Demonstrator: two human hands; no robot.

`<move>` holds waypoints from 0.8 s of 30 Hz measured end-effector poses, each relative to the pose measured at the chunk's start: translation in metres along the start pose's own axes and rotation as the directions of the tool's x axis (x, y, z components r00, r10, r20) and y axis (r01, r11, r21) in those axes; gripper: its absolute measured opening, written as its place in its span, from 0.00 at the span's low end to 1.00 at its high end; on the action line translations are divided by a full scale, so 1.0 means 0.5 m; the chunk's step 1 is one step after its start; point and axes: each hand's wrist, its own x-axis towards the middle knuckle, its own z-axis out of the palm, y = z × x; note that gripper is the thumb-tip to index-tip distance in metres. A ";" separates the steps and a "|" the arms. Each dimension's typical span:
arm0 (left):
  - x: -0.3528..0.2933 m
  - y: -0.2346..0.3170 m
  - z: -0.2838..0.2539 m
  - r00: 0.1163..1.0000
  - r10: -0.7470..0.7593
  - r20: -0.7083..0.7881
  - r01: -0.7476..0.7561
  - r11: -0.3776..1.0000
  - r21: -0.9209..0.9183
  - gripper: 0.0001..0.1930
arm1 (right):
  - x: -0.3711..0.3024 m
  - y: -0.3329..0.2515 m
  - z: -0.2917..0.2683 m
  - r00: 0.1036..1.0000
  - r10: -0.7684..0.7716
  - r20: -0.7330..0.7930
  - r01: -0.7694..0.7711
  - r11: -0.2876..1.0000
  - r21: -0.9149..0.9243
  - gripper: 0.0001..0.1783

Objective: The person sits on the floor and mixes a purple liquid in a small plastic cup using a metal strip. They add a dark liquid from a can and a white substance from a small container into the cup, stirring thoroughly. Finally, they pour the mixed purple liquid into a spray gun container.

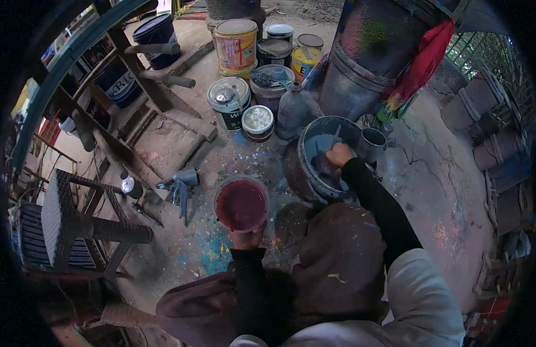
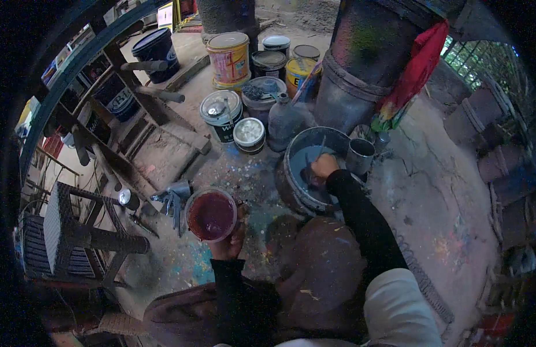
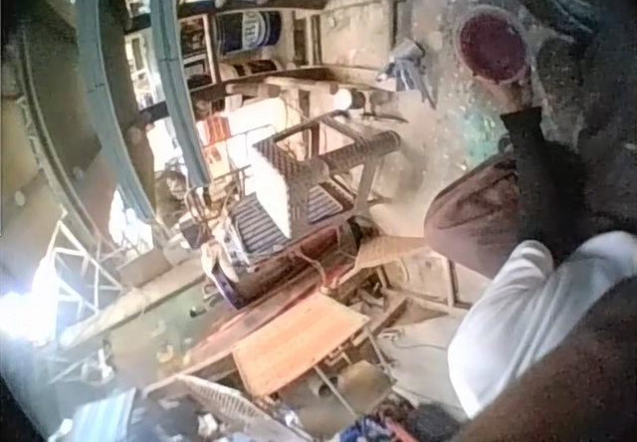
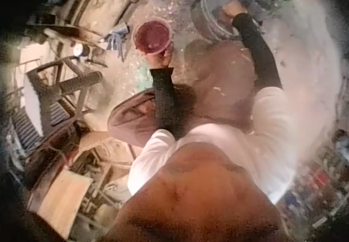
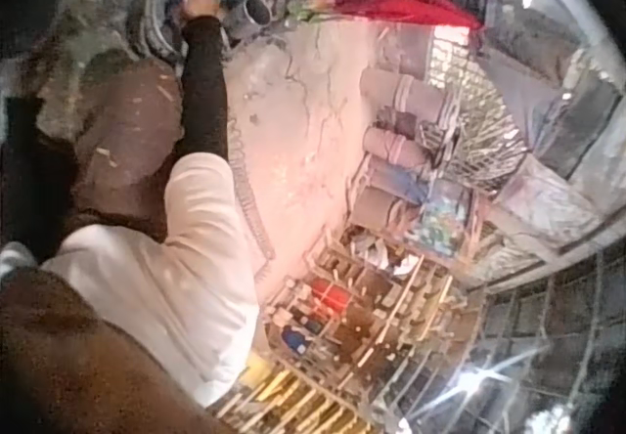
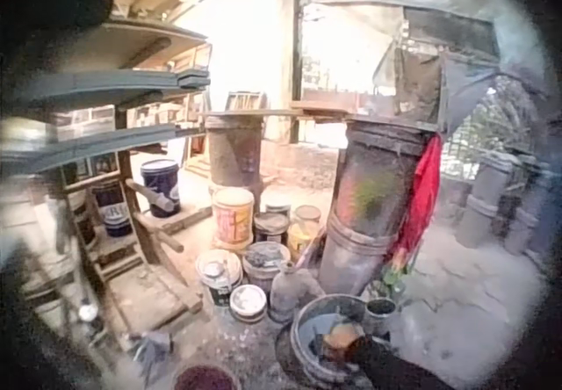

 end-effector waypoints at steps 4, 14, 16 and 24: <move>0.009 -0.003 -0.013 0.998 -0.033 0.059 0.033 0.999 -0.015 0.20 | 0.021 0.016 0.031 0.866 -0.264 -0.425 0.129 0.938 -0.321 0.16; 0.006 -0.001 0.000 0.998 -0.047 -0.031 0.046 0.998 -0.038 0.21 | 0.022 -0.002 0.021 0.955 -0.116 -0.273 0.053 0.972 -0.230 0.13; 0.004 -0.012 0.002 0.999 -0.036 -0.036 0.035 0.999 -0.042 0.21 | 0.029 0.042 0.023 0.967 -0.151 -0.203 0.089 0.954 -0.287 0.12; 0.006 -0.018 -0.003 0.996 -0.069 0.061 0.071 0.997 -0.025 0.20 | 0.057 0.144 0.060 0.877 -0.257 -0.407 0.151 0.950 -0.273 0.12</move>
